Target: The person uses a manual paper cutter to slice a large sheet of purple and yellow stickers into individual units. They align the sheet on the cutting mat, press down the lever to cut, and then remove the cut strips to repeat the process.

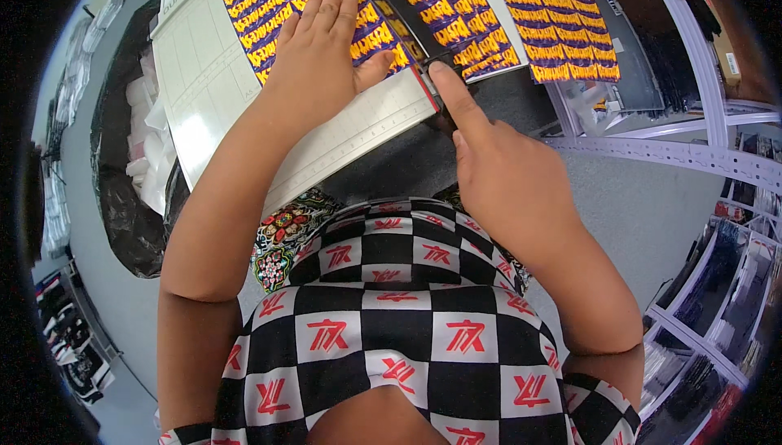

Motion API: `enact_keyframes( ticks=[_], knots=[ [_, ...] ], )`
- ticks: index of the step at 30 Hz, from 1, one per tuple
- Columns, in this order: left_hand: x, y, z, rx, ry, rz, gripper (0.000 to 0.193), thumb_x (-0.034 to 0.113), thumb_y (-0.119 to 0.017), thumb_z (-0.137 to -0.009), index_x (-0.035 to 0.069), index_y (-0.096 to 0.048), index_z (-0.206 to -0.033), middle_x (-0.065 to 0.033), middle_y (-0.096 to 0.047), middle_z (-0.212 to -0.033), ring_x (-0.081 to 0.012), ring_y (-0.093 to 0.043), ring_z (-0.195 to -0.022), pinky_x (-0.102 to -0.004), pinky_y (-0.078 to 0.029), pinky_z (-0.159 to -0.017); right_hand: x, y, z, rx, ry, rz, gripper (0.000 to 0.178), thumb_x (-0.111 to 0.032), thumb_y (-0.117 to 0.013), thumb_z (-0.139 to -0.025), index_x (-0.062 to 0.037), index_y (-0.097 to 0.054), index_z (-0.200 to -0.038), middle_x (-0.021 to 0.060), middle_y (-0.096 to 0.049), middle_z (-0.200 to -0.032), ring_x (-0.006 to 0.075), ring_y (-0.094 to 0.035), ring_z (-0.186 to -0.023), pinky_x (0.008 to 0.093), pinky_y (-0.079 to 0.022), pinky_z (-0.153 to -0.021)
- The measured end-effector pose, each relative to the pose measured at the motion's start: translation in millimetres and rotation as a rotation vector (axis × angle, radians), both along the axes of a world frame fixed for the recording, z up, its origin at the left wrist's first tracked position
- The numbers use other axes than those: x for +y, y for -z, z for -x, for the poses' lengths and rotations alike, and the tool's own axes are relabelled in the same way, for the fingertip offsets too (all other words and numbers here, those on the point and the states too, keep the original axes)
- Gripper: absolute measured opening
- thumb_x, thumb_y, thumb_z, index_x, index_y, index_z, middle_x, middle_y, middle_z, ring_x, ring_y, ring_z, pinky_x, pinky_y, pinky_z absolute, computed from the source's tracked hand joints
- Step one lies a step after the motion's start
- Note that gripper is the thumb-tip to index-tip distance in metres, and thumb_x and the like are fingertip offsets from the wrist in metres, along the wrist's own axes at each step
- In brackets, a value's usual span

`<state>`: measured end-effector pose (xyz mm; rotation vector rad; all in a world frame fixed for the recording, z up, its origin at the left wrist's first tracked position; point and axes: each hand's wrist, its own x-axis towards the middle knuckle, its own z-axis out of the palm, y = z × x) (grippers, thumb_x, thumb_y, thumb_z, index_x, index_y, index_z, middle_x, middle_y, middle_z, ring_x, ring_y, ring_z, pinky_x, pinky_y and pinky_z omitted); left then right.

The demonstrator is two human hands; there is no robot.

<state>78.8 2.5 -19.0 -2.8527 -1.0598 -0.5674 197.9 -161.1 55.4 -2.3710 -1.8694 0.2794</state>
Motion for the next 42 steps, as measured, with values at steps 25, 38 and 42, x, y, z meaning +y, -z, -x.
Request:
enact_keyframes(
  ticks=[25, 38, 42],
  knots=[
    [2, -1, -3, 0.025, 0.019, -0.01, 0.072, 0.052, -0.046, -0.08, -0.001, -0.036, -0.127, -0.0196, -0.032, -0.134, -0.0296, -0.026, -0.128, -0.0444, -0.022, -0.102, -5, 6, -2, 0.027, 0.024, 0.0, 0.053, -0.015, -0.047, -0.083, -0.0221, -0.029, -0.133, 0.0143, -0.057, -0.065, 0.0315, -0.058, -0.06, 0.0415, -0.045, -0.054],
    [72, -25, 45, -0.172, -0.235, 0.108, 0.045, 0.032, -0.05, -0.081, 0.009, -0.048, -0.12, -0.0128, -0.043, -0.127, -0.0263, -0.038, -0.12, -0.048, -0.025, -0.099, 32, -120, -15, -0.284, -0.435, -0.134, 0.052, -0.008, -0.045, -0.081, -0.0202, -0.036, -0.131, 0.0189, -0.056, -0.069, 0.0303, -0.054, -0.062, 0.0367, -0.042, -0.061],
    [63, -28, 44, 0.046, -0.131, 0.159, 0.045, 0.031, -0.051, -0.079, 0.009, -0.049, -0.119, -0.0094, -0.042, -0.129, -0.0218, -0.038, -0.121, -0.0507, -0.025, -0.099, 42, -127, -19, -0.274, -0.289, -0.085, 0.053, -0.009, -0.042, -0.081, -0.0206, -0.034, -0.132, 0.0158, -0.056, -0.066, 0.0226, -0.05, -0.048, 0.0341, -0.042, -0.054]
  ],
)
